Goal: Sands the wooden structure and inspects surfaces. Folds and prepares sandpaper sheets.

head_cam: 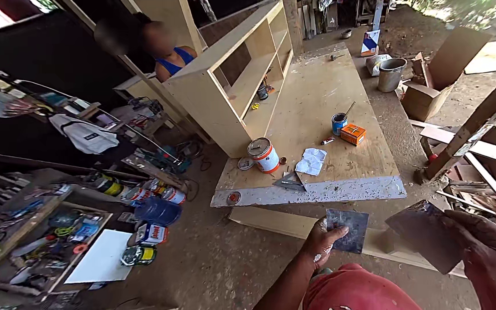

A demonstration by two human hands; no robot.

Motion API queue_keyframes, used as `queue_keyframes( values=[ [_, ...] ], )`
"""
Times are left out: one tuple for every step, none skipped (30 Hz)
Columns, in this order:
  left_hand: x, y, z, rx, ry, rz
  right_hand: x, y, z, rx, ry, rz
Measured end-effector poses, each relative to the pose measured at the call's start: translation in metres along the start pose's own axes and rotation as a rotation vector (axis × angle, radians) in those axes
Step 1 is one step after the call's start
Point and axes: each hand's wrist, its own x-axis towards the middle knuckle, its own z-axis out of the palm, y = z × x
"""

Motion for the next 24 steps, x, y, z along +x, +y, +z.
queue_keyframes(
  values=[
    [0.0, 0.001, 0.002, 0.049, -0.028, 0.05, -0.003, -0.002, 0.005, 0.013, 0.029, -0.004],
    [0.0, 0.004, 0.005, 0.094, -0.055, 0.087, -0.006, -0.005, 0.01, 0.029, 0.053, -0.015],
    [0.0, 0.006, 0.01, 0.133, -0.078, 0.125, -0.008, -0.006, 0.015, 0.048, 0.069, -0.033],
    [0.0, 0.009, 0.016, 0.17, -0.091, 0.166, -0.009, -0.007, 0.019, 0.072, 0.082, -0.058],
    [0.001, 0.011, 0.021, 0.217, -0.1, 0.204, -0.01, -0.008, 0.023, 0.103, 0.095, -0.083],
    [0.002, 0.013, 0.026, 0.268, -0.113, 0.236, -0.011, -0.008, 0.027, 0.128, 0.103, -0.102],
    [0.004, 0.014, 0.029, 0.317, -0.129, 0.257, -0.013, -0.009, 0.029, 0.142, 0.109, -0.121],
    [0.006, 0.014, 0.033, 0.357, -0.14, 0.268, -0.015, -0.01, 0.029, 0.152, 0.114, -0.137],
    [0.008, 0.013, 0.037, 0.389, -0.136, 0.277, -0.018, -0.011, 0.03, 0.158, 0.112, -0.151],
    [0.01, 0.013, 0.041, 0.416, -0.124, 0.286, -0.02, -0.013, 0.029, 0.165, 0.106, -0.165],
    [0.012, 0.014, 0.045, 0.447, -0.11, 0.303, -0.022, -0.015, 0.029, 0.176, 0.095, -0.178],
    [0.014, 0.015, 0.047, 0.476, -0.1, 0.33, -0.024, -0.018, 0.028, 0.185, 0.083, -0.188],
    [0.016, 0.015, 0.049, 0.501, -0.092, 0.355, -0.025, -0.02, 0.028, 0.19, 0.074, -0.197],
    [0.017, 0.015, 0.05, 0.519, -0.085, 0.373, -0.026, -0.021, 0.027, 0.19, 0.063, -0.203],
    [0.019, 0.016, 0.052, 0.541, -0.086, 0.383, -0.027, -0.022, 0.026, 0.18, 0.05, -0.21],
    [0.02, 0.017, 0.053, 0.551, -0.093, 0.386, -0.028, -0.023, 0.025, 0.164, 0.031, -0.219],
    [0.022, 0.017, 0.054, 0.552, -0.103, 0.388, -0.028, -0.024, 0.023, 0.147, 0.013, -0.228],
    [0.024, 0.016, 0.055, 0.552, -0.114, 0.39, -0.028, -0.024, 0.023, 0.131, 0.003, -0.228],
    [0.027, 0.015, 0.055, 0.551, -0.125, 0.388, -0.028, -0.024, 0.022, 0.117, 0.0, -0.221],
    [0.029, 0.014, 0.055, 0.549, -0.137, 0.383, -0.027, -0.024, 0.022, 0.1, 0.005, -0.21],
    [0.032, 0.014, 0.054, 0.546, -0.153, 0.376, -0.026, -0.024, 0.021, 0.086, 0.007, -0.195],
    [0.035, 0.013, 0.054, 0.54, -0.168, 0.371, -0.025, -0.024, 0.02, 0.075, 0.009, -0.172],
    [0.038, 0.012, 0.054, 0.535, -0.183, 0.367, -0.023, -0.025, 0.019, 0.063, 0.004, -0.149],
    [0.04, 0.012, 0.054, 0.531, -0.195, 0.361, -0.021, -0.026, 0.018, 0.052, -0.009, -0.129]
  ],
)
